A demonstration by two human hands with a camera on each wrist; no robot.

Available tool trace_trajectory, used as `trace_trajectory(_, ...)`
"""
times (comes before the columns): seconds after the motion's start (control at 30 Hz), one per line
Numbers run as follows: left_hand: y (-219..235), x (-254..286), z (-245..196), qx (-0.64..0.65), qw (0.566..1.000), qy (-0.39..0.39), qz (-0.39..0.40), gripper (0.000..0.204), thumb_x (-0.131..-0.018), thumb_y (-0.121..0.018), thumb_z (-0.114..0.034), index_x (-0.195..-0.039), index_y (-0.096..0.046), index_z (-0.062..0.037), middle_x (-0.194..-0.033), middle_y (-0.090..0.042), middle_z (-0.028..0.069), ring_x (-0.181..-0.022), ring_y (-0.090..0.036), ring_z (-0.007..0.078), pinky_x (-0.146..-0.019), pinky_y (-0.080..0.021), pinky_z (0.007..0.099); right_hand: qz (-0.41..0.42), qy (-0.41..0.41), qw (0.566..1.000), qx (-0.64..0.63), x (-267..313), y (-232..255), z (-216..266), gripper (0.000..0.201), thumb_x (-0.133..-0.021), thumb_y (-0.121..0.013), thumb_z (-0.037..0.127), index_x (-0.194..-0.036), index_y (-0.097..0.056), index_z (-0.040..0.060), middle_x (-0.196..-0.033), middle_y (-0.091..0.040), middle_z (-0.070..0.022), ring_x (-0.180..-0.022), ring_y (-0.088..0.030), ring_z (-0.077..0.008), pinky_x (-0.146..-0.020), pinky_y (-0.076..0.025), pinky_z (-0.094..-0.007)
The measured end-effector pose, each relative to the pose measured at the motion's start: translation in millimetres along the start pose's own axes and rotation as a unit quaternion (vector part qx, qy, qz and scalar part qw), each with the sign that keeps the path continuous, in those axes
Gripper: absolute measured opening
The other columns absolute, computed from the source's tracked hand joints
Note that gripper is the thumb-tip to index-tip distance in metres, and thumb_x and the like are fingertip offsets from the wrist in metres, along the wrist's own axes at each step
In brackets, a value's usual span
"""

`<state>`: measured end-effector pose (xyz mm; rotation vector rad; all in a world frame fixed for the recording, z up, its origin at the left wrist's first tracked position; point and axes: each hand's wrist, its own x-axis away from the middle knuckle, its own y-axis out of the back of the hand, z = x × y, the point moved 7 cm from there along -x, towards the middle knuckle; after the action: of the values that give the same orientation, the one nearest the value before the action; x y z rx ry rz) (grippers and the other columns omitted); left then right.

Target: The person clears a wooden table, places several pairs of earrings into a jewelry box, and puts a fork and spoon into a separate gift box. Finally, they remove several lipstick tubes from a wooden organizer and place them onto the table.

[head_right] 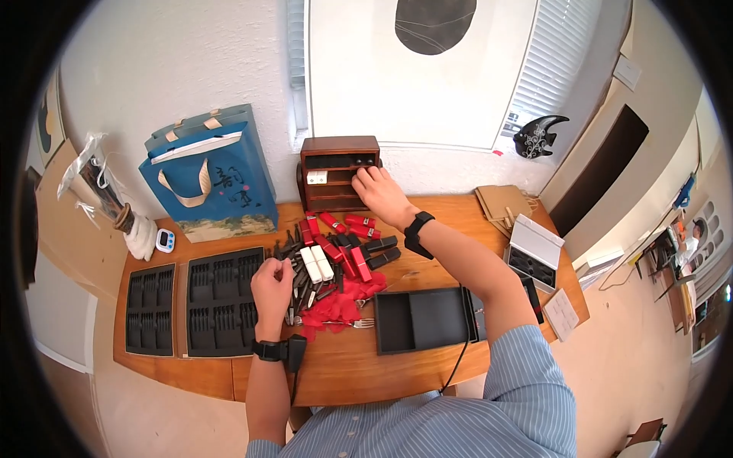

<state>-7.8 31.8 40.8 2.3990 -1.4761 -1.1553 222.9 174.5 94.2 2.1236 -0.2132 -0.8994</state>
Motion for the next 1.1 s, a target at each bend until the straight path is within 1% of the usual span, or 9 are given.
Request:
trace_trajectory(0.23, -2.4, 0.5, 1.8, 0.003, 1.0, 0.015, 0.011, 0.032, -0.092, -0.069, -0.014, -0.07, -0.051, 0.0, -0.065, -0.052, 0.0123, -0.055, -0.053, 0.0293, -0.054, -0.043, 0.0388, -0.053, 0.005, 0.998, -0.026, 3.7, 3.7, -6.0, 0.025, -0.084, -0.059, 0.009, -0.108, -0.061, 0.0019, -0.101, -0.054, -0.0096, -0.097, -0.053, -0.0263, -0.087, -0.044, -0.0374)
trace_trajectory(0.33, -4.0, 1.6, 3.2, 0.001, 1.0, 0.016, 0.015, 0.031, -0.092, -0.069, -0.014, -0.07, -0.052, 0.0003, -0.065, -0.052, 0.0127, -0.055, -0.054, 0.0294, -0.054, -0.043, 0.0387, 0.016, -0.03, 0.999, -0.019, 3.3, -3.8, -9.8, 0.035, -0.082, -0.059, 0.006, -0.116, -0.06, -0.0012, -0.106, -0.058, -0.0112, -0.101, -0.055, -0.0274, -0.091, -0.045, -0.0381)
trace_trajectory(0.43, -5.5, 1.8, 2.0, -0.005, 1.0, 0.013, 0.02, 0.032, -0.092, -0.069, -0.014, -0.07, -0.052, 0.0005, -0.065, -0.052, 0.0128, -0.055, -0.054, 0.0293, -0.054, -0.043, 0.0386, -0.017, -0.026, 0.999, -0.027, 4.1, -6.8, -9.1, 0.034, -0.081, -0.059, 0.006, -0.114, -0.062, -0.0007, -0.103, -0.059, -0.0102, -0.097, -0.057, -0.0262, -0.089, -0.046, -0.0375)
trace_trajectory(0.5, -5.0, 0.6, 1.1, -0.008, 1.0, 0.009, 0.019, 0.032, -0.092, -0.069, -0.014, -0.07, -0.052, 0.0006, -0.065, -0.052, 0.0129, -0.055, -0.054, 0.0291, -0.054, -0.043, 0.0386, -0.082, -0.005, 0.996, -0.016, 2.7, -0.6, -7.1, 0.019, -0.081, -0.061, 0.009, -0.099, -0.062, 0.0037, -0.091, -0.054, -0.0084, -0.089, -0.054, -0.025, -0.082, -0.046, -0.036)
trace_trajectory(0.6, -4.5, 1.1, 1.4, -0.001, 1.0, 0.01, 0.019, 0.032, -0.092, -0.069, -0.014, -0.07, -0.052, 0.0008, -0.064, -0.052, 0.0129, -0.055, -0.054, 0.0289, -0.054, -0.043, 0.0384, -0.08, -0.009, 0.997, -0.003, 2.2, -0.7, -6.2, 0.019, -0.08, -0.062, 0.009, -0.097, -0.062, 0.0033, -0.089, -0.055, -0.0085, -0.088, -0.054, -0.0251, -0.081, -0.046, -0.036)
trace_trajectory(0.73, -4.3, 0.9, -1.1, -0.007, 1.0, 0.016, 0.022, 0.031, -0.092, -0.069, -0.013, -0.07, -0.052, 0.0012, -0.065, -0.052, 0.013, -0.056, -0.054, 0.029, -0.055, -0.043, 0.0383, -0.095, 0.003, 0.995, -0.009, 4.2, 14.5, 0.2, 0.021, -0.08, -0.062, 0.009, -0.099, -0.063, 0.0022, -0.091, -0.056, -0.0089, -0.088, -0.055, -0.0253, -0.081, -0.046, -0.0363)
trace_trajectory(0.83, -6.3, 1.7, 1.2, -0.004, 1.0, 0.016, 0.024, 0.031, -0.092, -0.069, -0.013, -0.071, -0.052, 0.0011, -0.065, -0.052, 0.013, -0.056, -0.054, 0.0293, -0.055, -0.043, 0.0383, -0.061, 0.0, 0.997, -0.039, 11.7, 23.4, 3.7, 0.032, -0.08, -0.061, 0.007, -0.111, -0.063, -0.0015, -0.102, -0.06, -0.0108, -0.095, -0.057, -0.0263, -0.085, -0.047, -0.0368)
trace_trajectory(0.9, -8.2, 2.6, 4.2, 0.002, 0.999, 0.022, 0.024, 0.031, -0.092, -0.069, -0.013, -0.071, -0.051, 0.001, -0.065, -0.052, 0.013, -0.056, -0.054, 0.0295, -0.055, -0.043, 0.0383, -0.056, 0.019, 0.993, -0.103, 17.9, 33.2, 10.2, 0.032, -0.08, -0.062, 0.007, -0.111, -0.063, -0.0016, -0.102, -0.06, -0.0108, -0.094, -0.057, -0.0265, -0.083, -0.047, -0.0372)
trace_trajectory(1.1, -11.7, 5.1, 3.7, -0.001, 1.0, 0.005, 0.03, 0.031, -0.091, -0.069, -0.013, -0.071, -0.051, 0.0002, -0.066, -0.053, 0.0132, -0.057, -0.054, 0.0305, -0.055, -0.044, 0.039, -0.068, 0.102, 0.985, -0.124, 28.0, 52.3, 44.9, 0.029, -0.079, -0.063, 0.01, -0.106, -0.064, -0.0016, -0.1, -0.061, -0.0103, -0.092, -0.058, -0.025, -0.082, -0.047, -0.0363)
